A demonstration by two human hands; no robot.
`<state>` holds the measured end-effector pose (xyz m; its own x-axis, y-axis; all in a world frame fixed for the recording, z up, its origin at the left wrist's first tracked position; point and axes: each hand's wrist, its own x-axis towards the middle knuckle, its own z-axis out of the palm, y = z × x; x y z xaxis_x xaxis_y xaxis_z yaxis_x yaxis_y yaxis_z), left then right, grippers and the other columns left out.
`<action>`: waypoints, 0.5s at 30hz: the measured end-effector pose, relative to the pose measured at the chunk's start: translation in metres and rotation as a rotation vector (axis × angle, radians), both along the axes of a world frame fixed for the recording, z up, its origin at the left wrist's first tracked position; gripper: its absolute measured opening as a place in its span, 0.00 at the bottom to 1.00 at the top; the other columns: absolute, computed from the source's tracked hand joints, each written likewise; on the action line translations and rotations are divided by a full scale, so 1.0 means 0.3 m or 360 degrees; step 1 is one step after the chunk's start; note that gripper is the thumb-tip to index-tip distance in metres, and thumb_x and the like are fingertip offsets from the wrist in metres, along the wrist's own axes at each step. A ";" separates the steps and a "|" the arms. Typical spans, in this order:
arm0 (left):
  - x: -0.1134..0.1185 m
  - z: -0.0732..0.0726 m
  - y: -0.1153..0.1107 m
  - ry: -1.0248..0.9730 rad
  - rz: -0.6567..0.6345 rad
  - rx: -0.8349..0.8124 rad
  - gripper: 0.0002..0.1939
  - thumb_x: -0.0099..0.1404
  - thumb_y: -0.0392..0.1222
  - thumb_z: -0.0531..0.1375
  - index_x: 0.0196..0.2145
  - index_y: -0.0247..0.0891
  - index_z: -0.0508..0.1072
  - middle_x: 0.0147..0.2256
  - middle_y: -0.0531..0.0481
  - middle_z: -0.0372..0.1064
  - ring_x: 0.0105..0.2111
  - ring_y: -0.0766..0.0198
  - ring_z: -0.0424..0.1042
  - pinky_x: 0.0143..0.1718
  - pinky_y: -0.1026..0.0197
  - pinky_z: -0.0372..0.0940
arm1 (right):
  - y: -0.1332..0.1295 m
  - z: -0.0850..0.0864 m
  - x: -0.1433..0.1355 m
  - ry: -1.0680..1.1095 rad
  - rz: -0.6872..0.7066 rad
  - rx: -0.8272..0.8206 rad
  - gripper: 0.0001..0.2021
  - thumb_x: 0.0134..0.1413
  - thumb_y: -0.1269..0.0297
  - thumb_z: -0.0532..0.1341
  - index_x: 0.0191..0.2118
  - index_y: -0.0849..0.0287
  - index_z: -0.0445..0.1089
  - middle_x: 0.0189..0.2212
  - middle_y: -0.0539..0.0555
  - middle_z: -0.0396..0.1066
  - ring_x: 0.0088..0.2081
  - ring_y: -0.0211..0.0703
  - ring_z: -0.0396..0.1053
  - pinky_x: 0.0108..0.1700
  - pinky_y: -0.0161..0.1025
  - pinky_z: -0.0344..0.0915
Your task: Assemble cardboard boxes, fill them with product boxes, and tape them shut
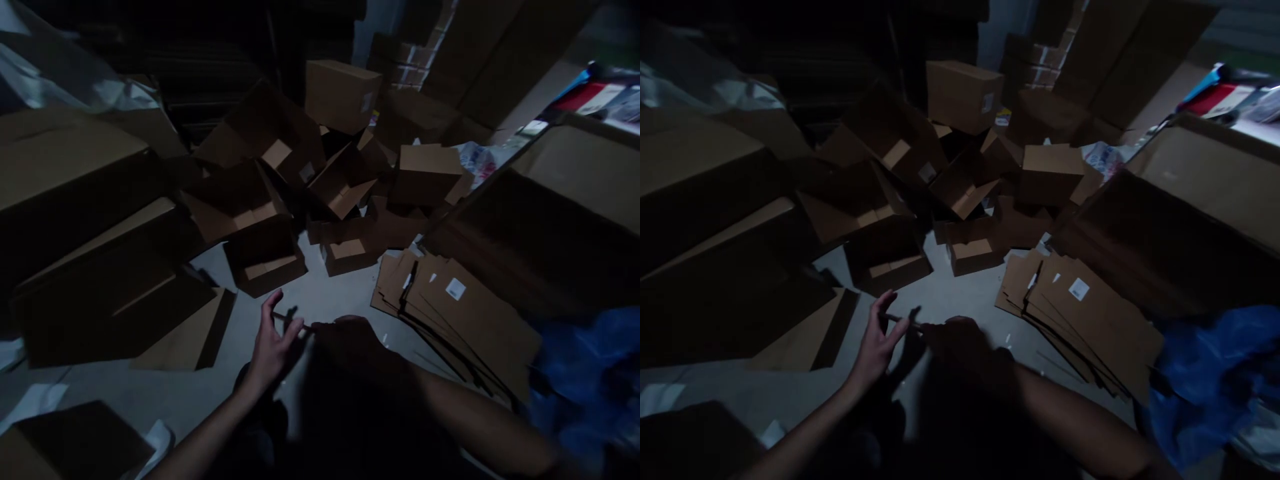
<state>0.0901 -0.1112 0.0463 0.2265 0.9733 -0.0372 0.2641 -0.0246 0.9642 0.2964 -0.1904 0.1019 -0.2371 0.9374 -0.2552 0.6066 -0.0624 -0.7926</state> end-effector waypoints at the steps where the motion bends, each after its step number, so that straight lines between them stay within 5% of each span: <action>1: -0.018 -0.047 0.018 0.0001 0.0088 0.0004 0.32 0.67 0.58 0.63 0.63 0.46 0.60 0.64 0.41 0.60 0.67 0.46 0.59 0.70 0.37 0.51 | 0.024 -0.025 -0.012 -0.0088 0.0084 0.0037 0.22 0.70 0.52 0.53 0.65 0.46 0.67 0.55 0.55 0.77 0.54 0.54 0.73 0.61 0.51 0.64; 6: -0.124 -0.216 0.097 -0.0131 0.0053 -0.0117 0.29 0.69 0.60 0.60 0.60 0.43 0.58 0.58 0.40 0.63 0.63 0.51 0.62 0.66 0.40 0.57 | 0.053 -0.159 0.174 0.0057 0.0180 -0.0406 0.20 0.61 0.52 0.63 0.55 0.54 0.77 0.47 0.55 0.80 0.46 0.51 0.76 0.48 0.43 0.70; 10: -0.160 -0.228 0.103 -0.0186 -0.0065 -0.0164 0.32 0.69 0.58 0.61 0.62 0.44 0.55 0.61 0.39 0.60 0.65 0.50 0.60 0.67 0.41 0.57 | 0.033 -0.234 0.319 0.0722 0.0133 -0.0934 0.32 0.53 0.58 0.68 0.64 0.59 0.69 0.49 0.55 0.78 0.47 0.44 0.74 0.46 0.37 0.69; 15: -0.179 -0.219 0.084 -0.0254 -0.0079 -0.0245 0.30 0.66 0.56 0.61 0.59 0.44 0.55 0.62 0.39 0.57 0.69 0.46 0.56 0.68 0.38 0.55 | 0.048 -0.277 0.335 0.1251 0.0138 -0.1179 0.40 0.51 0.58 0.71 0.69 0.57 0.62 0.65 0.61 0.66 0.67 0.49 0.62 0.66 0.43 0.58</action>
